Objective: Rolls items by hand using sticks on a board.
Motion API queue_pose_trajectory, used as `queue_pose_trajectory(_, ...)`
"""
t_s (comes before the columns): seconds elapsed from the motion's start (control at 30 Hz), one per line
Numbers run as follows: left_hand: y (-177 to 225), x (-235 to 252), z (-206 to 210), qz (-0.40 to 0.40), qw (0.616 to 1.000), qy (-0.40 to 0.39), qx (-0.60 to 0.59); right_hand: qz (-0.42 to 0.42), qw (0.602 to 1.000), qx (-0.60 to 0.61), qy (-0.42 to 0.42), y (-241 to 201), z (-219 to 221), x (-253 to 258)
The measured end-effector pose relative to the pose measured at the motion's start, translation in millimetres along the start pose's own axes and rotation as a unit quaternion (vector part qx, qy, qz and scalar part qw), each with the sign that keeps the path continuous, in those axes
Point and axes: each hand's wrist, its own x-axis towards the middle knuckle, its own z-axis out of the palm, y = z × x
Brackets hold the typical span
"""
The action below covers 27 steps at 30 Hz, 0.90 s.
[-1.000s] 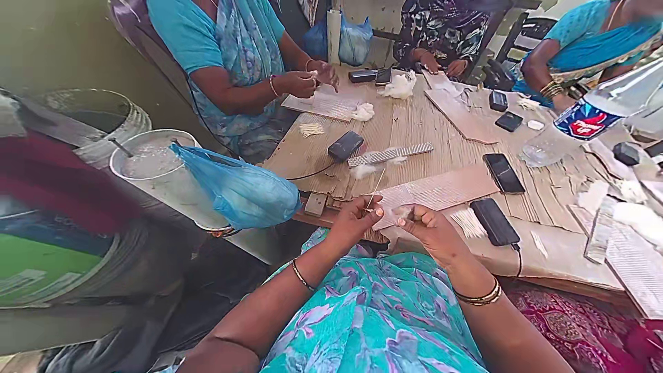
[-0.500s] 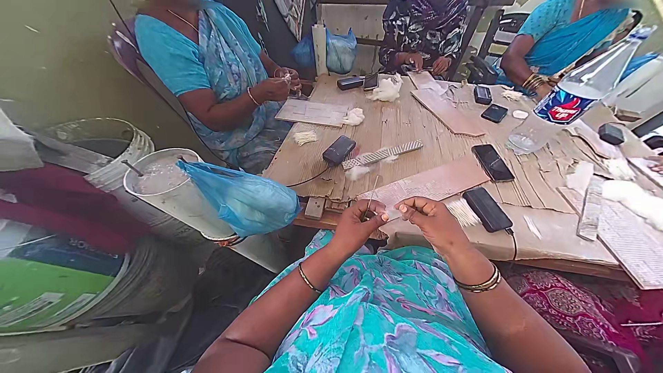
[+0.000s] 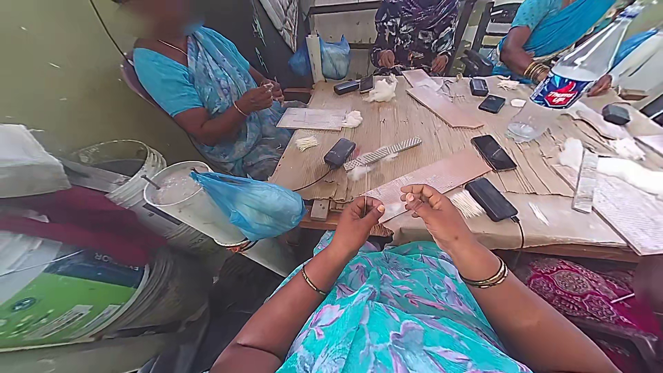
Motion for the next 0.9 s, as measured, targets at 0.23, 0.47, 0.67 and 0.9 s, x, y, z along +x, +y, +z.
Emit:
queue_pose_trajectory(0.23, -3.4, -3.3, 6.4, 0.021, 1.0, 0.015, 0.018, -0.014, 0.998, 0.044, -0.037, 5.2, 10.4, -5.2)
queue_pose_trajectory(0.47, -5.0, -0.6, 5.9, 0.003, 0.999, 0.027, 0.029, -0.02, 0.999, 0.04, -0.011, 8.6, 7.6, 1.8)
queue_pose_trajectory(0.67, -10.4, 8.0, 5.4, -0.02, 0.999, 0.03, 0.03, -0.035, 0.999, 0.018, -0.035, 21.3, 9.9, 13.3)
queue_pose_trajectory(0.9, -35.3, 44.5, -17.9, -0.149, 0.97, 0.047, 0.184, 0.017, 0.984, -0.171, -0.049, 56.7, 26.4, 61.4)
